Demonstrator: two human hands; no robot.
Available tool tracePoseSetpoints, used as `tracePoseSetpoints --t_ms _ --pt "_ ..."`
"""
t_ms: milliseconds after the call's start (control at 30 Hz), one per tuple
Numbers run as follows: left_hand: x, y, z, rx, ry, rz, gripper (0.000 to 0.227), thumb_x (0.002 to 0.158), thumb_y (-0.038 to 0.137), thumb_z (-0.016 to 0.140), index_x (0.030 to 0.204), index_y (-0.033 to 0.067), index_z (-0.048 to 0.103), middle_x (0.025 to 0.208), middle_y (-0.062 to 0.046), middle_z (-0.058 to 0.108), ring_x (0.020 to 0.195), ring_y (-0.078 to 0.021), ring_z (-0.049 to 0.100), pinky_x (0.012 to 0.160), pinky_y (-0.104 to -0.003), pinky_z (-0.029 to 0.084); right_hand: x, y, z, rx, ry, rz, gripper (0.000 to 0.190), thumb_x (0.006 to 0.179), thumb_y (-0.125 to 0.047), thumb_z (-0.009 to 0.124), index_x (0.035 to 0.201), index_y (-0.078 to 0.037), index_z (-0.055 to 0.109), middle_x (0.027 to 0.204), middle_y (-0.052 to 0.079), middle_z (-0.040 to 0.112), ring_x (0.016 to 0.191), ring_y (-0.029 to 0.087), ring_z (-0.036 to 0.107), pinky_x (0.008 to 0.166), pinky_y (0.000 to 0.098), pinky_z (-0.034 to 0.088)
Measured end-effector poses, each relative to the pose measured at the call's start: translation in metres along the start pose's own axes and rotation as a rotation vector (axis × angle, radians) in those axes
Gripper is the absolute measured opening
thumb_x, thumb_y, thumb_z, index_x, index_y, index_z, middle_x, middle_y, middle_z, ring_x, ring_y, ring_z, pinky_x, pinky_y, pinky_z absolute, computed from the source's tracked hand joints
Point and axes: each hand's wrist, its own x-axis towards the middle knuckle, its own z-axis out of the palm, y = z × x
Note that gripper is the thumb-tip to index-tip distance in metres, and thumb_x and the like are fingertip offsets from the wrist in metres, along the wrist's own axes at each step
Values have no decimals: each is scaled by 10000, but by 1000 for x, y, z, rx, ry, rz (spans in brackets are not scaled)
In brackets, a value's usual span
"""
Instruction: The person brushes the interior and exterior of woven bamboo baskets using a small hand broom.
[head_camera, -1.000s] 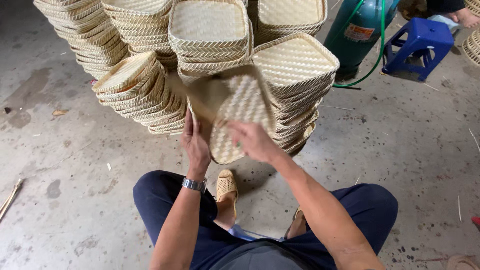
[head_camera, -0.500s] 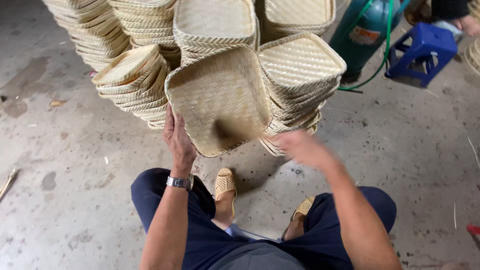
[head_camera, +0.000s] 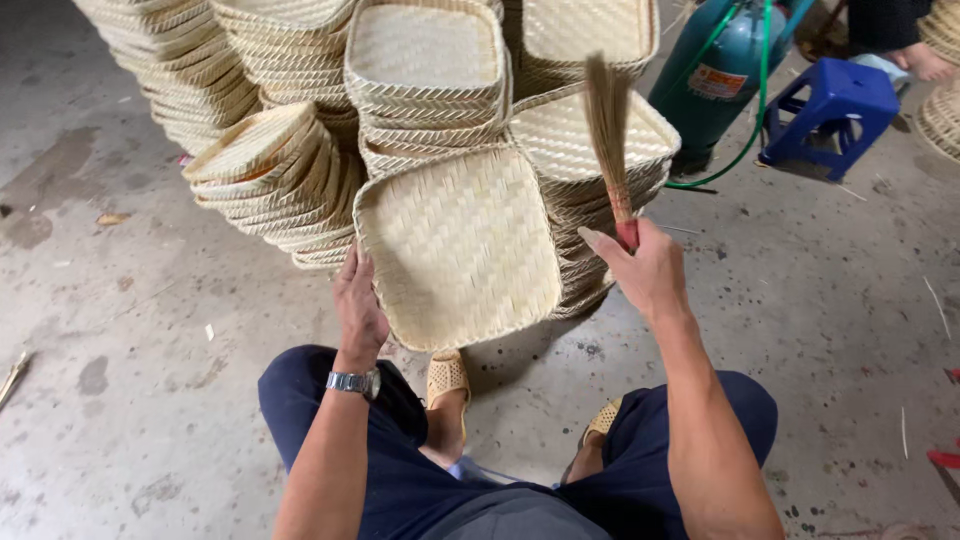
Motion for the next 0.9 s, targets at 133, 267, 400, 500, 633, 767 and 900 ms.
tracePoseSetpoints --t_ms 133,267,400,500,633,767,900 --pt "-7 -11 4 -23 -39 -67 434 1051 144 541 1465 12 537 1313 -95 667 1102 -195 648 925 -352 561 3 6 20 604 -107 145 413 803 -443 819 877 -106 591 708 -14 566 494 50 474 388 227 386" --pt "-2 -25 7 285 76 8 437 1058 155 554 1480 45 523 1394 -82 623 1170 -144 627 964 -286 539 -5 10 31 867 -92 102 383 742 -265 873 874 -119 545 719 -60 524 491 35 414 369 241 307" --pt "6 -35 44 1338 243 655 380 1062 272 638 1384 72 608 1280 -123 705 1120 -199 675 897 -285 570 -10 16 41 692 70 -14 364 805 -244 875 908 -73 570 743 -52 530 570 41 450 458 245 373" --pt "-16 -49 85 1145 -158 235 322 1098 245 581 1351 86 700 1315 -148 711 1181 -233 662 996 -364 519 -21 20 56 408 225 -201 408 815 -237 919 909 -52 568 755 -7 566 645 87 518 562 274 473" --pt "-36 -76 146 682 -353 141 498 1014 193 681 1450 29 502 1393 -171 587 1179 -180 598 963 -332 516 -41 7 93 296 328 -195 393 801 -209 847 1026 -31 579 804 31 676 704 107 644 615 300 527" --pt "-48 -88 153 508 -171 12 342 950 122 740 1246 -40 684 1161 -225 697 857 -198 649 713 -367 563 -55 12 98 354 304 -255 402 804 -218 832 1095 -45 615 825 60 691 682 166 646 626 342 550" --pt "-36 -73 126 796 -265 153 240 960 77 726 1164 -47 708 1036 -128 780 909 -146 717 811 -305 589 -61 26 61 515 46 -278 454 895 -226 839 1231 -56 585 856 114 609 751 205 626 648 376 564"
